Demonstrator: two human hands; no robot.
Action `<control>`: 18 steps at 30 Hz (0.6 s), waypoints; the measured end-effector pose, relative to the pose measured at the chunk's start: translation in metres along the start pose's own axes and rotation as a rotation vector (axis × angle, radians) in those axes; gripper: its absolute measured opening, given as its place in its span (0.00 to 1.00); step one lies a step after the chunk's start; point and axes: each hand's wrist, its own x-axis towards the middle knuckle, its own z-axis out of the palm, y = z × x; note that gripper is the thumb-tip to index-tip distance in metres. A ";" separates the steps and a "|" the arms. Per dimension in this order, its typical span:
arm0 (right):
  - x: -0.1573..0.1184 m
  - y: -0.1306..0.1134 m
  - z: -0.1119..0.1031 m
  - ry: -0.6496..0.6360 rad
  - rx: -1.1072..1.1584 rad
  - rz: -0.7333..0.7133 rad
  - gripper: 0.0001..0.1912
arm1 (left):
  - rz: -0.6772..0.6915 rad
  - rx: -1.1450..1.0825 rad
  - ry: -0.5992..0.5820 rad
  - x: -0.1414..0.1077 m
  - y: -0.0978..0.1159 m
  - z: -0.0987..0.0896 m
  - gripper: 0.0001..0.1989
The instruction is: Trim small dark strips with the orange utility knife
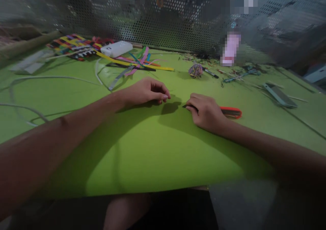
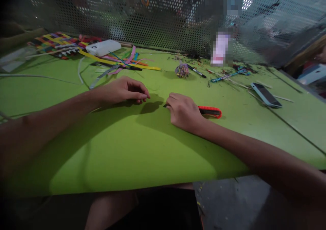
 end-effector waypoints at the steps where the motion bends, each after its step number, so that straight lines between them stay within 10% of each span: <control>1: 0.000 0.000 0.000 -0.004 -0.002 0.004 0.10 | -0.001 0.002 0.003 0.000 0.000 0.001 0.04; 18: -0.005 -0.003 -0.001 0.080 -0.003 -0.007 0.10 | -0.009 -0.050 -0.004 -0.002 -0.001 0.002 0.04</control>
